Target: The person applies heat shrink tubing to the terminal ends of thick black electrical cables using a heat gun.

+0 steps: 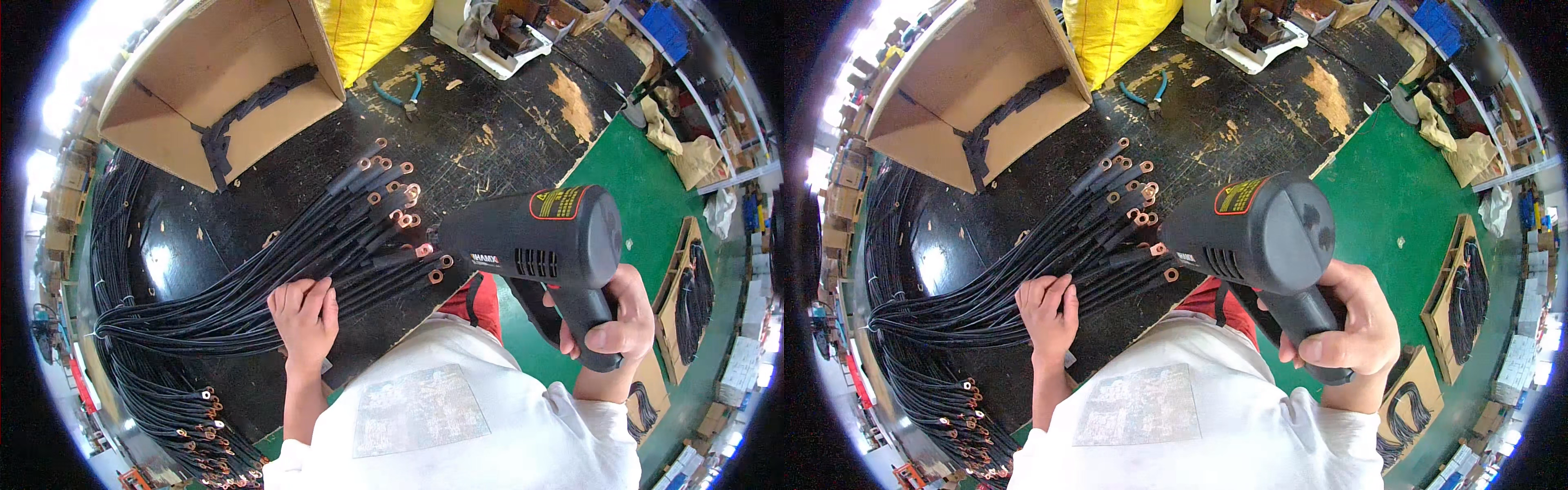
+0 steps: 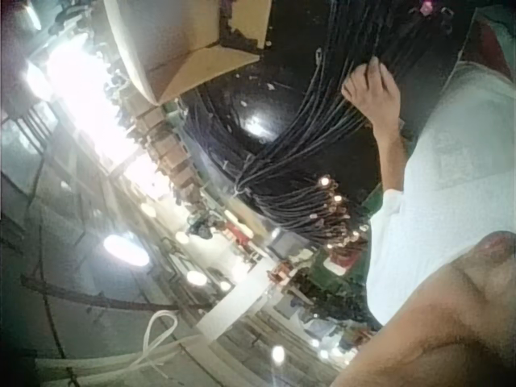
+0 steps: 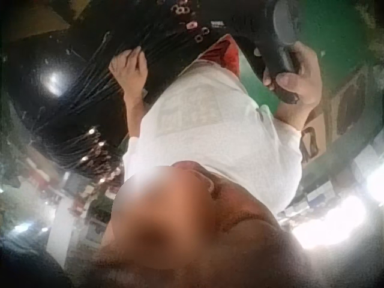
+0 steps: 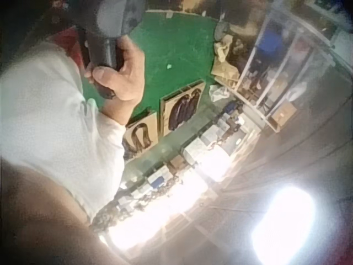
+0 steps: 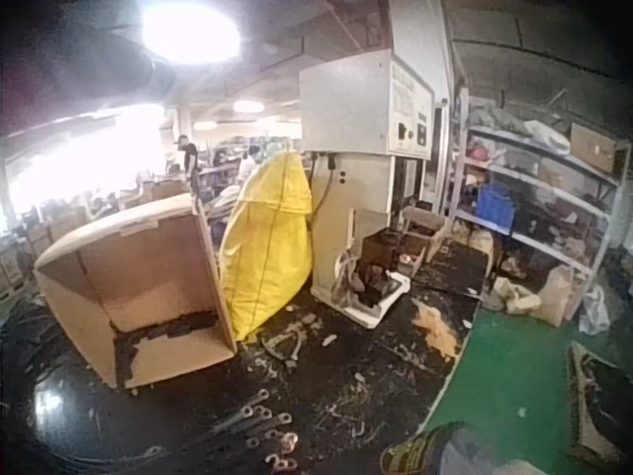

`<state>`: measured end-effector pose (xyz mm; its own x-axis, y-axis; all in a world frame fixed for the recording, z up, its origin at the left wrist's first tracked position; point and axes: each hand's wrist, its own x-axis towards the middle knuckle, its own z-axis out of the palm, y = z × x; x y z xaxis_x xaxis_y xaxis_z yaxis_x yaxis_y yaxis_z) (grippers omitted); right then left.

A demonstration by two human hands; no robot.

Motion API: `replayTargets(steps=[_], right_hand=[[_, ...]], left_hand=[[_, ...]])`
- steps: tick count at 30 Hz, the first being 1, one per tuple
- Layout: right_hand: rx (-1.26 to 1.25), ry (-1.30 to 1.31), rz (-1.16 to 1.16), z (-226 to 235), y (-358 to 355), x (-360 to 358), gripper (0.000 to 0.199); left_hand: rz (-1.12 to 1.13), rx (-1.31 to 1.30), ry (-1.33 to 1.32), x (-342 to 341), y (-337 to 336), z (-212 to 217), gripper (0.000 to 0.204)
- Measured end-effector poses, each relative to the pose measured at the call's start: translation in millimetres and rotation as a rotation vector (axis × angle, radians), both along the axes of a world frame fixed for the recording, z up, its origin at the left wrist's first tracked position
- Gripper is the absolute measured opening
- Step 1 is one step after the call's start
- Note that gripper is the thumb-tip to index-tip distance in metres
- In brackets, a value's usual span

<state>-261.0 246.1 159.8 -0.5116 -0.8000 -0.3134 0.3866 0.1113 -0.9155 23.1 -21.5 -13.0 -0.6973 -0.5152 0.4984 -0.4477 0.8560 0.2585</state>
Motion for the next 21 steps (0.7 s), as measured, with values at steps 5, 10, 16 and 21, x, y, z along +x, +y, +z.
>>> replayTargets(steps=[5, 10, 16, 21], right_hand=[[0.004, 0.012, 0.005, 0, -4, -2, 0.075], [-0.046, 0.019, -0.091, -8, -10, 1, 0.072], [-0.023, 0.027, -0.1, -8, -14, 3, 0.075], [-0.01, 0.007, -0.033, -4, -13, 0, 0.073]], left_hand=[[-0.035, 0.032, 0.061, 0, -3, 1, 0.019], [-0.037, 0.039, 0.108, 2, -1, -3, 0.018], [-0.012, -0.009, 0.144, -2, -2, 3, 0.017], [0.041, 0.027, 0.062, -8, -1, 6, 0.016]])
